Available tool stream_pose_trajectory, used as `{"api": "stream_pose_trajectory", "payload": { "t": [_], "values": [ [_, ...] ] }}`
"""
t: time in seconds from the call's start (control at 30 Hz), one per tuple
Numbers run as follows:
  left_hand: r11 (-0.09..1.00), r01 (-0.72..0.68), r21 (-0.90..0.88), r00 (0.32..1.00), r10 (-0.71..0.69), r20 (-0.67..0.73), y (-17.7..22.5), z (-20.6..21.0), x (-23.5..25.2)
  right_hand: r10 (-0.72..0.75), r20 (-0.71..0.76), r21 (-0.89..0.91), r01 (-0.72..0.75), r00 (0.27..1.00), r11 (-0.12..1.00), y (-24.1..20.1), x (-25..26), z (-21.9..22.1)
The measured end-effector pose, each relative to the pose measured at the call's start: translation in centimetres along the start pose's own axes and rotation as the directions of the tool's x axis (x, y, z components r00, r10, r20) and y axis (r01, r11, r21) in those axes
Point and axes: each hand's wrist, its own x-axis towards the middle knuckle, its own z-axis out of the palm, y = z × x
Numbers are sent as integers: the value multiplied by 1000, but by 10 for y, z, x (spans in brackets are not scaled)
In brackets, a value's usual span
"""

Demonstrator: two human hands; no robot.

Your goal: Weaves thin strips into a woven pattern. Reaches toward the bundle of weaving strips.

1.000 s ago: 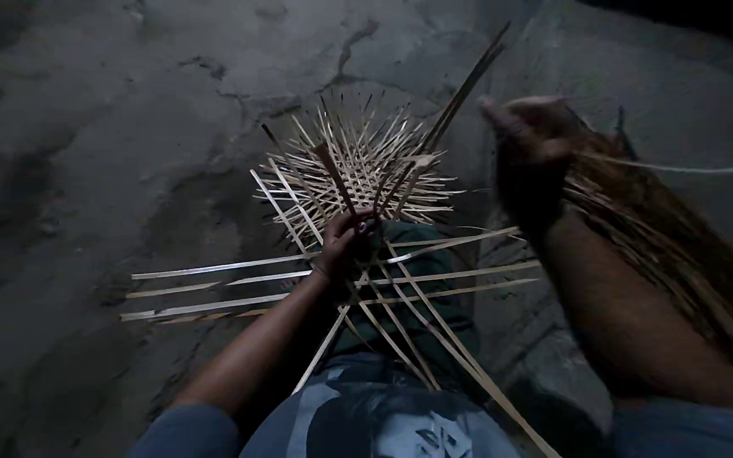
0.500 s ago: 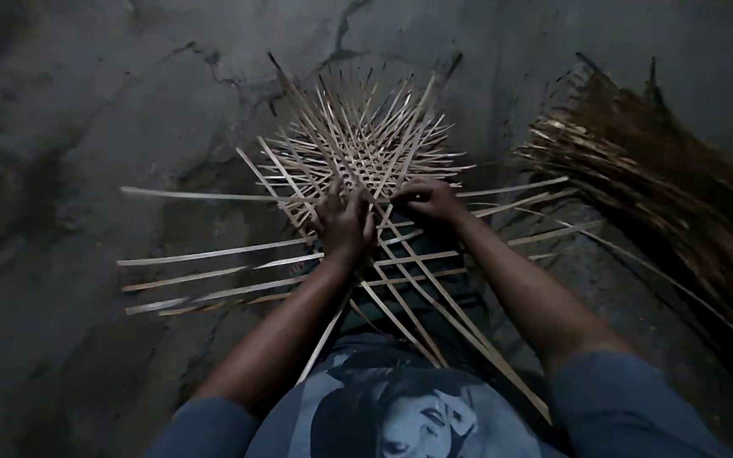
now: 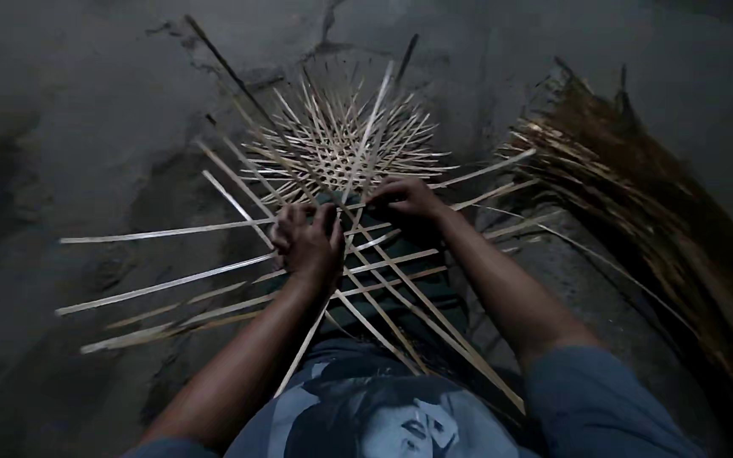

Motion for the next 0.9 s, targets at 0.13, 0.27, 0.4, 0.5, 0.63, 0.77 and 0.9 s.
{"api": "stream_pose_trajectory", "payload": {
  "t": [0.13,0.27,0.4,0.5,0.63,0.77,0.9],
  "values": [
    [1000,-12,3,1000,12,-24,-2,4,1,10,66,-75,-5,998,997,-3,2,3],
    [1000,-18,-5,1000,18,-19,-3,5,0,-16,13,-84,17,1000,996,-7,-1,9],
    [999,-36,-11,998,36,-42,-4,7,-4,-16,-10,-28,15,1000,999,-3,-8,14],
    [998,-55,-7,996,55,-66,-5,9,-6,-20,-30,-4,19,999,1000,0,-11,18],
    [998,-68,-11,995,67,-72,-5,12,-5,-74,-53,-62,70,996,996,7,-11,22],
    [998,-64,-8,996,63,-65,-2,12,-4,-107,-60,-105,100,992,989,12,-11,23],
    [995,-92,24,996,91,13,-4,-1,7,-13,13,-223,16,1000,975,0,-1,19]
  ]
}}
